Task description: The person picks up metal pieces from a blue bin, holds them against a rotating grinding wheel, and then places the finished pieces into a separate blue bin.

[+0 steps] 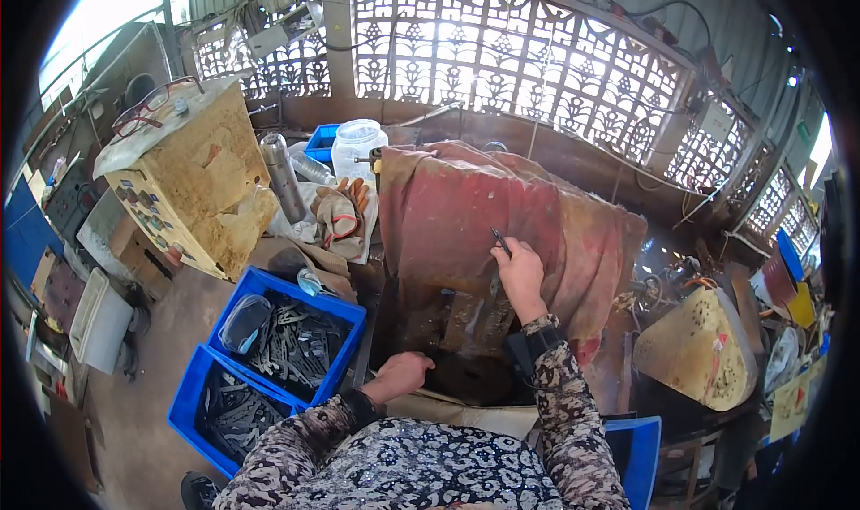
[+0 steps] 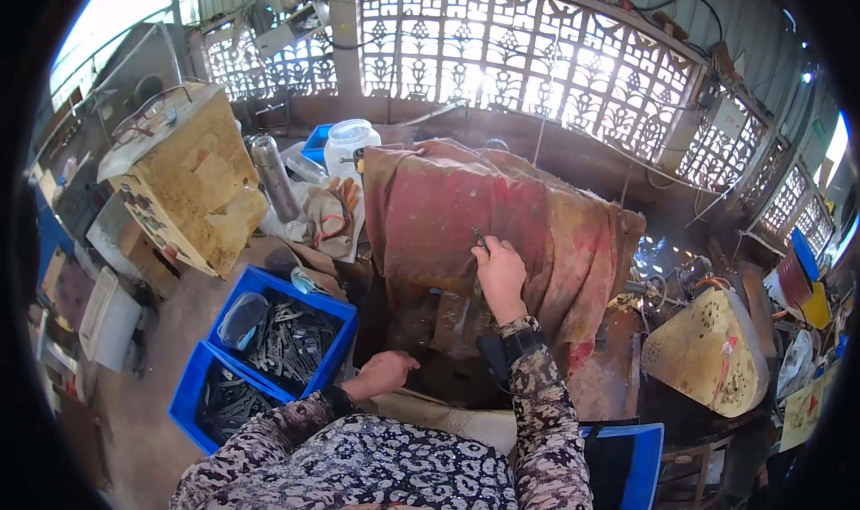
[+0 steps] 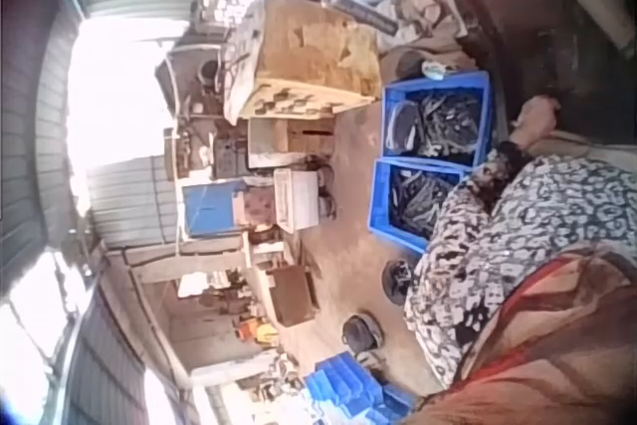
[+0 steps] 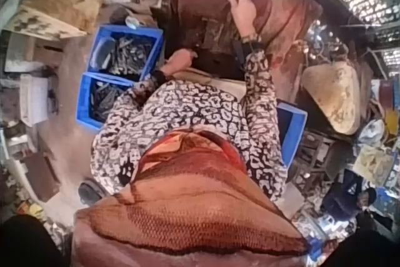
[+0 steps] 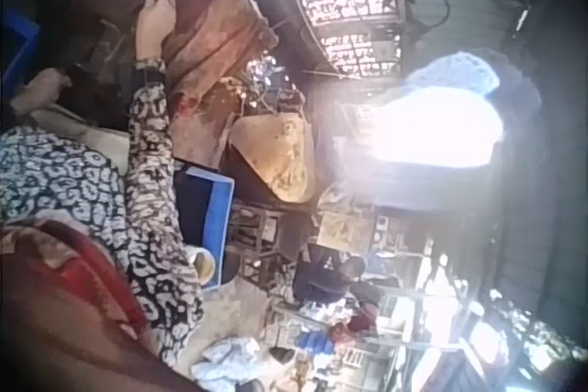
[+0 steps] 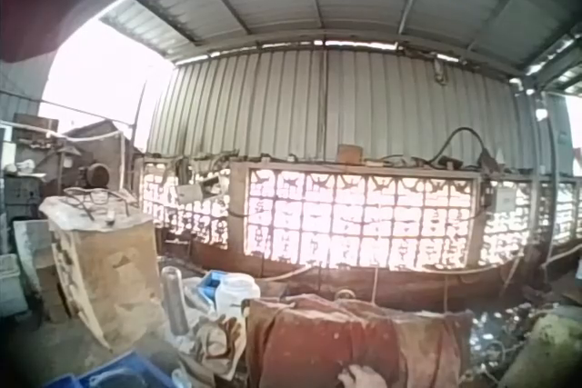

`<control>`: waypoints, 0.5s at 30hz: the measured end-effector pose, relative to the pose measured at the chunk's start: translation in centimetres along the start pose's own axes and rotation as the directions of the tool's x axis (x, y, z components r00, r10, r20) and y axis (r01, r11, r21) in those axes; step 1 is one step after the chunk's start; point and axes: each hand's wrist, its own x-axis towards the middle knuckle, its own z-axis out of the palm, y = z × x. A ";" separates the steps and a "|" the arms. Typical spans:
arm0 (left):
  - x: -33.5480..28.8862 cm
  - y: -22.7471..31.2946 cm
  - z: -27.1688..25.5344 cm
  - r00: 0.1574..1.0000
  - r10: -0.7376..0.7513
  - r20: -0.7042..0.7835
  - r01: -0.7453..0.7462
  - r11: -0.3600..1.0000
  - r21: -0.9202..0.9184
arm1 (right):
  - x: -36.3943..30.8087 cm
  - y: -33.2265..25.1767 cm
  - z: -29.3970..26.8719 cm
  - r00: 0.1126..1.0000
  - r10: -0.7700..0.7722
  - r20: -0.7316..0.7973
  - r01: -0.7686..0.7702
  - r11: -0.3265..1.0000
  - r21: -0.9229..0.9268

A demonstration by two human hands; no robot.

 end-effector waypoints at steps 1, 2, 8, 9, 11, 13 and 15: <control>0.0 0.0 0.0 1.000 -0.007 0.004 0.007 1.000 -0.005 | 0.0 0.0 0.0 1.000 0.003 0.002 -0.003 1.000 0.003; 0.0 0.0 0.0 1.000 -0.007 0.005 0.007 1.000 -0.005 | 0.0 0.0 0.0 1.000 0.007 0.003 -0.007 1.000 0.006; 0.0 -0.1 0.1 1.000 -0.009 0.018 0.009 1.000 -0.004 | -0.1 0.2 0.2 1.000 -0.017 0.001 0.017 1.000 0.019; 0.0 0.0 0.0 1.000 -0.013 0.022 0.013 1.000 0.002 | -0.1 0.2 0.1 1.000 -0.017 0.000 0.017 1.000 0.018; 0.0 0.1 0.1 1.000 -0.017 0.024 0.017 1.000 0.009 | -0.1 0.2 0.1 1.000 0.007 0.002 -0.007 1.000 0.023; 0.0 0.0 0.2 1.000 -0.010 -0.001 0.010 1.000 0.007 | -0.1 0.1 0.0 1.000 0.007 0.002 -0.007 1.000 0.022; 0.0 -0.1 0.2 1.000 -0.009 0.001 0.009 1.000 0.007 | -0.1 0.1 0.0 1.000 0.007 0.002 -0.007 1.000 0.020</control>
